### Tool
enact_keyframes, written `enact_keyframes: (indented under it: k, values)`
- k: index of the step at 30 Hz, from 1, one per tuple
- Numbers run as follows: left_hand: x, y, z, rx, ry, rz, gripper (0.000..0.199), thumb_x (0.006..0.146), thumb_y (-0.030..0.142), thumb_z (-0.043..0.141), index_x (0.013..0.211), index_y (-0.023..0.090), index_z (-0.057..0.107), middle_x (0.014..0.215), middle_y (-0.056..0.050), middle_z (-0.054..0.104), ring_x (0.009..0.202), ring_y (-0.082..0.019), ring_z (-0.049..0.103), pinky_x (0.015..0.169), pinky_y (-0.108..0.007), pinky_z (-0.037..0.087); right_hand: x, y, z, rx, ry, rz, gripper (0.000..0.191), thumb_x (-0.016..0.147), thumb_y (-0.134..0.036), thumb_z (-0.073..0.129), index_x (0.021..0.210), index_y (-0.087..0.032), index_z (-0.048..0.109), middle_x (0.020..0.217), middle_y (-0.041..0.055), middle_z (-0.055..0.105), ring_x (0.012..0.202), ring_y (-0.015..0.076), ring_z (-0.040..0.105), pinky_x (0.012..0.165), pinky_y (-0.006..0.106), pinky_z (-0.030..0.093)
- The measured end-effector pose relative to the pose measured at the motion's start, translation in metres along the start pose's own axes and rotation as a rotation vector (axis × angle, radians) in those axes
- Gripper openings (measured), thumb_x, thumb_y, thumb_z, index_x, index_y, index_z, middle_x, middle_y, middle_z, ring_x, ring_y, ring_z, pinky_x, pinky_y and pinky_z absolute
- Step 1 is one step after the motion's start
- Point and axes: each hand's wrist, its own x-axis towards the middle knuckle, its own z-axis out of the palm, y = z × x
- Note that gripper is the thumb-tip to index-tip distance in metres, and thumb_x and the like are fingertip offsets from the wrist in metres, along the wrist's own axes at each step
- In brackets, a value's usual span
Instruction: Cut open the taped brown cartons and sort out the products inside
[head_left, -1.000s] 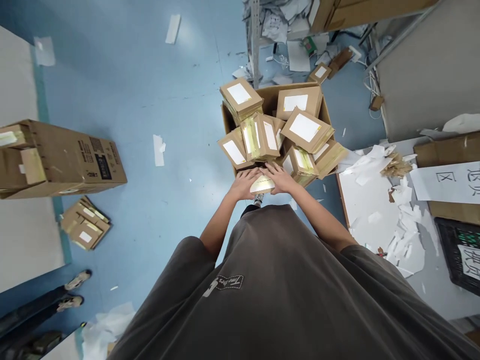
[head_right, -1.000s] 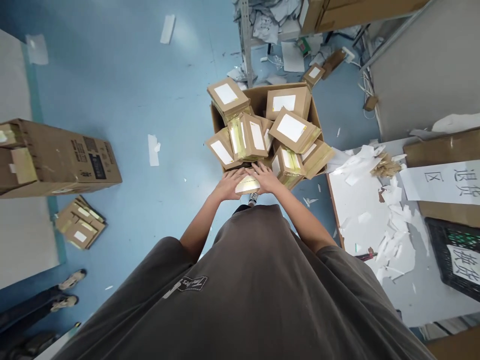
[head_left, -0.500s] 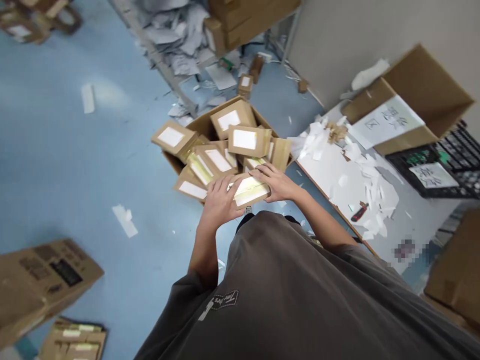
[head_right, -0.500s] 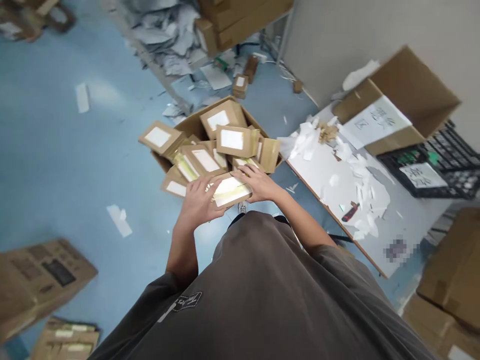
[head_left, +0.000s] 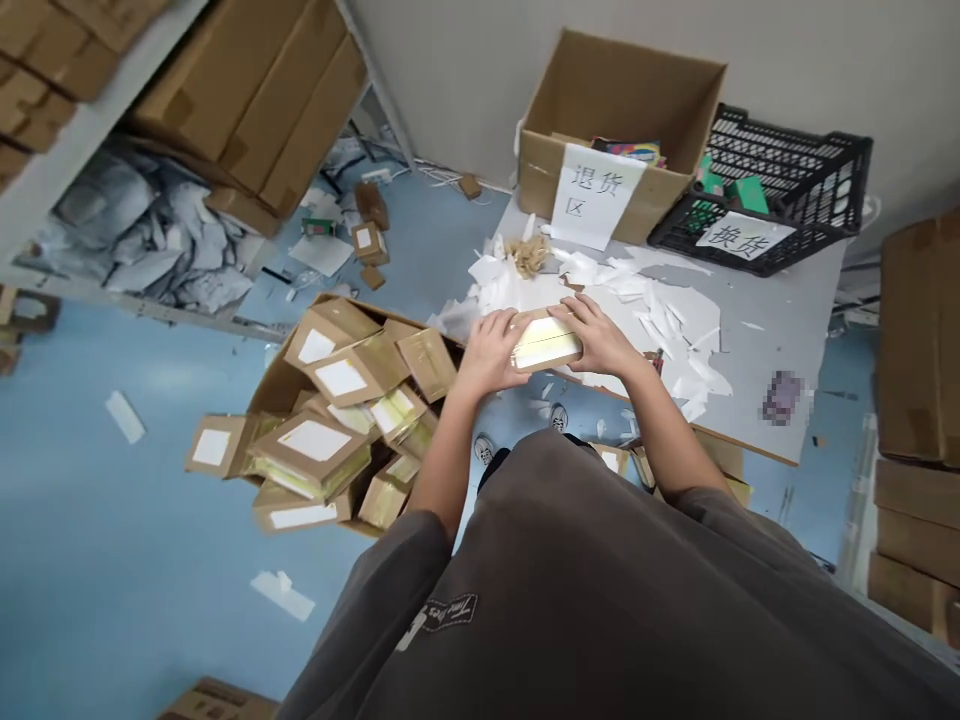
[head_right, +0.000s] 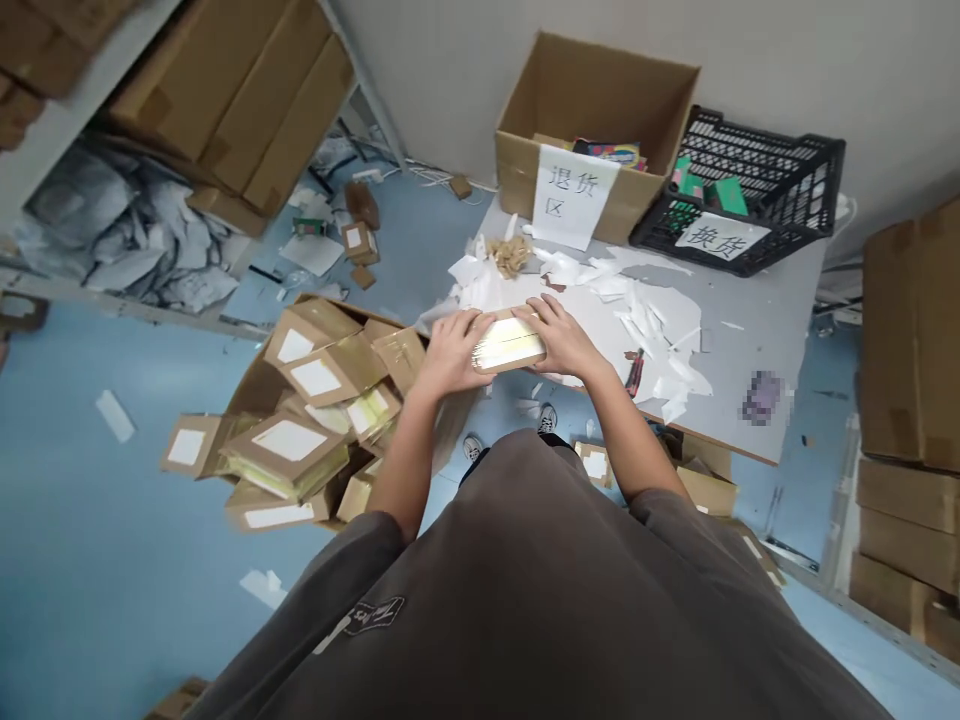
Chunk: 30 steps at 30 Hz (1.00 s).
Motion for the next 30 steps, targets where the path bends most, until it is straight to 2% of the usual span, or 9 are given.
enact_keyframes:
  k: [3,6,9,12,14,17,23,27,30]
  values:
    - [0.077,0.028,0.064,-0.024,-0.081,0.017,0.111,0.078,0.052,0.086,0.172,0.022,0.036,0.167,-0.019,0.043,0.153,-0.047,0.037,0.127,-0.056,0.031,-0.021,0.076,0.005,0.035,-0.017,0.086,0.133,0.070,-0.039,0.098,0.179,-0.027,0.025,0.181,0.0148,0.023,0.167,0.0541,0.009,0.132,0.072,0.026]
    - [0.129,0.055,0.127,-0.037,-0.169,-0.023,0.105,0.077,0.049,0.086,0.168,0.018,0.044,0.166,-0.022,0.045,0.151,-0.044,0.041,0.125,-0.053,0.032,-0.036,0.133,0.020,0.053,-0.075,0.192,0.124,0.070,-0.030,0.098,0.176,-0.023,0.034,0.178,0.0200,0.030,0.168,0.0514,0.013,0.129,0.067,0.033]
    - [0.156,0.069,0.179,-0.033,-0.241,-0.072,0.103,0.078,0.046,0.085,0.168,0.017,0.043,0.168,-0.023,0.044,0.153,-0.042,0.040,0.126,-0.053,0.032,-0.041,0.169,0.041,0.061,-0.143,0.287,0.112,0.073,-0.020,0.093,0.173,-0.021,0.040,0.178,0.0217,0.033,0.169,0.0482,0.015,0.127,0.064,0.036]
    - [0.165,0.065,0.209,-0.030,-0.299,-0.123,0.107,0.078,0.045,0.085,0.171,0.020,0.038,0.171,-0.022,0.041,0.155,-0.043,0.039,0.127,-0.054,0.032,-0.038,0.185,0.061,0.071,-0.187,0.326,0.109,0.075,-0.010,0.086,0.173,-0.021,0.040,0.180,0.0197,0.031,0.170,0.0438,0.013,0.128,0.062,0.035]
    - [0.166,0.055,0.217,-0.035,-0.315,-0.156,0.112,0.079,0.047,0.085,0.174,0.022,0.032,0.174,-0.020,0.039,0.159,-0.043,0.034,0.128,-0.054,0.033,-0.034,0.189,0.069,0.079,-0.188,0.329,0.111,0.074,-0.008,0.085,0.174,-0.023,0.038,0.182,0.0183,0.029,0.171,0.0418,0.012,0.129,0.060,0.034]
    - [0.167,0.039,0.216,-0.045,-0.347,-0.168,0.119,0.079,0.049,0.086,0.176,0.022,0.024,0.176,-0.019,0.034,0.162,-0.042,0.028,0.127,-0.052,0.036,-0.027,0.194,0.074,0.098,-0.184,0.346,0.112,0.074,-0.011,0.087,0.175,-0.023,0.037,0.183,0.0180,0.027,0.171,0.0407,0.011,0.129,0.060,0.034]
    - [0.181,0.014,0.208,-0.094,-0.360,-0.060,0.122,0.073,0.041,0.088,0.175,0.018,0.026,0.168,-0.020,0.043,0.152,-0.039,0.041,0.125,-0.049,0.040,-0.024,0.191,0.075,0.115,-0.185,0.425,0.117,0.073,-0.010,0.086,0.176,-0.024,0.034,0.184,0.0180,0.023,0.172,0.0402,0.008,0.129,0.062,0.033]
    - [0.196,-0.001,0.201,-0.094,-0.379,0.013,0.118,0.072,0.040,0.086,0.174,0.018,0.029,0.168,-0.020,0.044,0.152,-0.040,0.041,0.123,-0.050,0.043,-0.030,0.172,0.079,0.126,-0.114,0.609,0.121,0.070,-0.016,0.093,0.175,-0.026,0.035,0.186,0.0195,0.012,0.172,0.0434,0.004,0.130,0.064,0.030]
    - [0.204,-0.009,0.199,-0.104,-0.413,0.025,0.119,0.072,0.042,0.086,0.173,0.017,0.029,0.168,-0.021,0.044,0.152,-0.040,0.042,0.122,-0.050,0.044,-0.038,0.153,0.083,0.171,-0.026,0.761,0.123,0.072,-0.026,0.095,0.176,-0.028,0.031,0.186,0.0201,0.005,0.171,0.0450,0.010,0.129,0.064,0.033]
